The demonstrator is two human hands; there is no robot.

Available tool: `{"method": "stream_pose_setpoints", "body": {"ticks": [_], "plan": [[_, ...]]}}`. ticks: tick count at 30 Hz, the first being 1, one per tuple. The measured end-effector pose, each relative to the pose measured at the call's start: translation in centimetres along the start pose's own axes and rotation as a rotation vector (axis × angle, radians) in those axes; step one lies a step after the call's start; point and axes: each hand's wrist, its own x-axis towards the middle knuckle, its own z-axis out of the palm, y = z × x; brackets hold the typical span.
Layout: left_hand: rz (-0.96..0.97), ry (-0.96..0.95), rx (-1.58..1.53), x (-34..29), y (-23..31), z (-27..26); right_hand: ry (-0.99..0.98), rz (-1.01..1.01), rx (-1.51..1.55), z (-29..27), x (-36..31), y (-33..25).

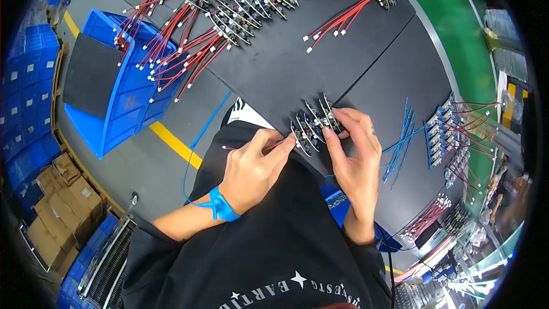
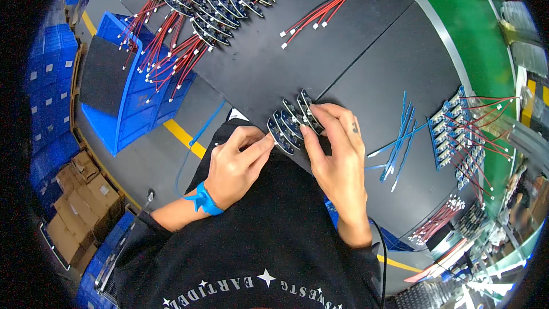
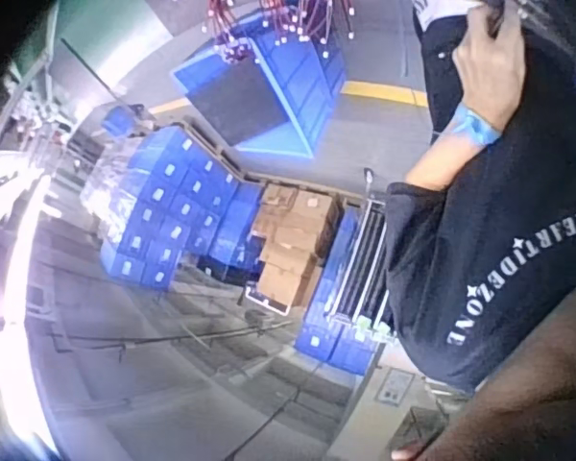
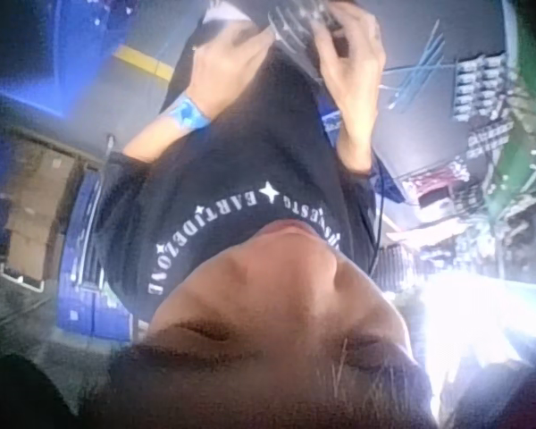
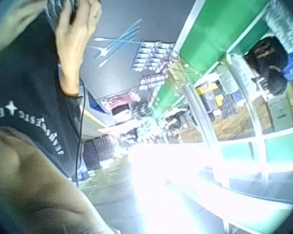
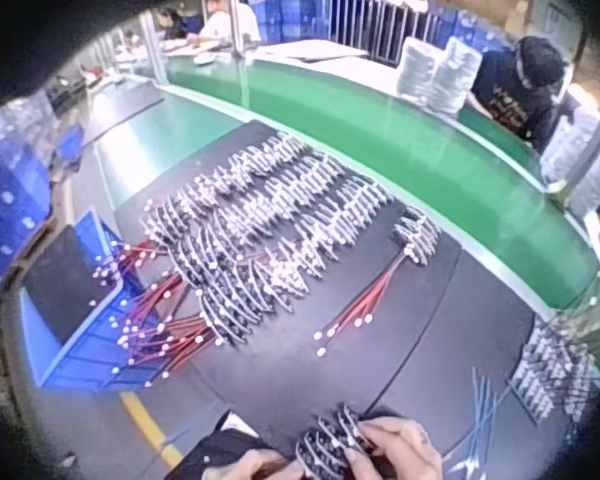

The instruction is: The person assembles small electronic circuit board components by hand, connecting wires and arranging them in a grid on a workbench.

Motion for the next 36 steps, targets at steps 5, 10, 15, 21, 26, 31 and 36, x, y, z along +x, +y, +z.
{"method": "stream_pose_setpoints", "body": {"ticks": [5,10,15,21,26,31,36], "plan": [[-0.068,-0.038,-0.183,-0.1,0.0,0.1,-0.008,0.031,0.031,0.3,-0.7,-0.2],[-0.030,-0.039,-0.239,0.6,0.8,-0.7,0.035,0.048,0.033,-0.2,-0.8,-0.3],[0.094,-0.047,-0.227,4.8,1.8,-2.2,0.143,-0.075,0.047,-1.9,2.5,-0.9],[0.260,0.088,-0.204,14.7,1.8,-0.8,0.229,-0.104,0.210,-4.6,12.2,0.9],[0.354,0.165,0.114,19.3,-0.7,2.6,0.385,-0.233,-0.122,-4.8,15.8,3.1],[0.267,0.140,0.192,19.6,-1.2,2.9,0.595,-0.132,-0.086,-6.0,7.4,1.6],[0.296,0.131,0.215,20.6,-0.4,3.4,1.095,0.382,-0.143,-6.7,-1.0,6.8]]}}
